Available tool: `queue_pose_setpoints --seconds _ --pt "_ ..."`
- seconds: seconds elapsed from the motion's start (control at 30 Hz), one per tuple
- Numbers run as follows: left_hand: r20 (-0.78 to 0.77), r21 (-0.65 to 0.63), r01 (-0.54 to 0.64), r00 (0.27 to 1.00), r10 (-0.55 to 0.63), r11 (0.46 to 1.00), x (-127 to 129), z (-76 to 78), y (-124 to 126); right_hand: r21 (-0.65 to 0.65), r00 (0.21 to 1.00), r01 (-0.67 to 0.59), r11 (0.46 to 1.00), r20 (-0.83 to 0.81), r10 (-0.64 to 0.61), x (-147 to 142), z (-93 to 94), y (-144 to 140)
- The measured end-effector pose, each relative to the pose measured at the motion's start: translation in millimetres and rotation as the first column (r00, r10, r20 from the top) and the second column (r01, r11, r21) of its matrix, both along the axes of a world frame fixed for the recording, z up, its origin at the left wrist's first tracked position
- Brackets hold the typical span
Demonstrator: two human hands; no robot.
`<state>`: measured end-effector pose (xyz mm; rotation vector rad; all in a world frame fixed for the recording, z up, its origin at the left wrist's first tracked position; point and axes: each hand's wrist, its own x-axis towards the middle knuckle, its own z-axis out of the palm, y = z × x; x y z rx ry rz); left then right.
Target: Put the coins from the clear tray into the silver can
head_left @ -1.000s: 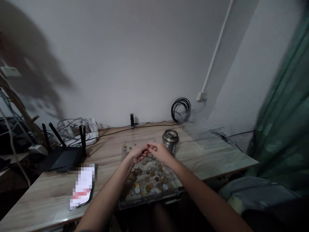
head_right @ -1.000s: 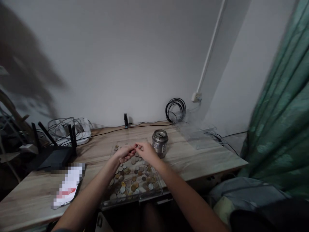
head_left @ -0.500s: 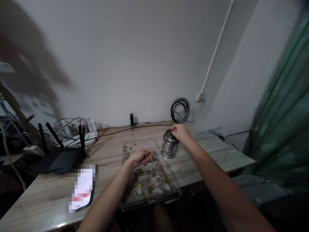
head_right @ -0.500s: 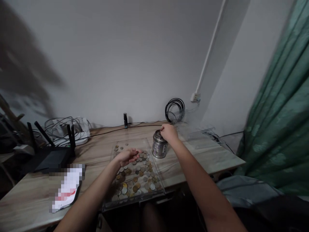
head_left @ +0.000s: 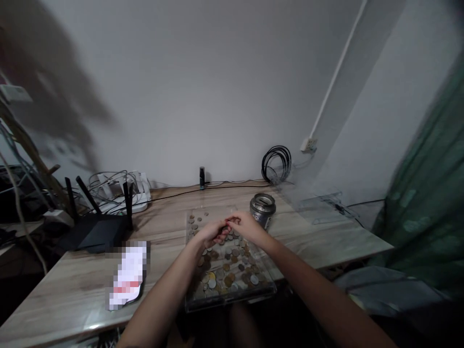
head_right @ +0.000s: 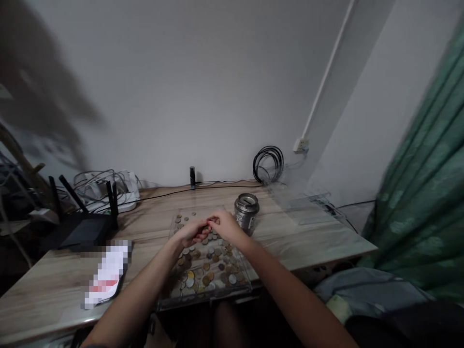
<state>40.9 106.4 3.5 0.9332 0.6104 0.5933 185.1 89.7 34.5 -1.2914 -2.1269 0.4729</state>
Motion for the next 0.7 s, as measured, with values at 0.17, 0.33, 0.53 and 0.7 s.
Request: queue_pose_setpoints --seconds 0.17,0.33,0.53,0.7 --pt "0.081 0.003 0.040 0.996 -0.040 0.999 -0.7 2.9 -1.6 0.117 0.958 0.267 0.956 -0.141 -0.251 40.3 26.2 18.8" --pt "0.017 0.093 -0.065 0.998 0.063 0.994 1.1 1.9 -2.5 0.238 0.740 0.617 0.750 0.151 -0.656 95.5 55.9 45.0" --pt "-0.038 0.060 -0.179 0.983 0.181 0.982 2.0 3.2 -1.4 0.307 0.622 0.627 0.716 0.355 -0.697 83.5 51.6 38.5" --pt "0.010 0.063 -0.228 0.974 0.228 0.972 1.2 3.0 0.1 0.234 0.649 0.656 0.718 0.311 -0.694 95.0 57.0 40.7"
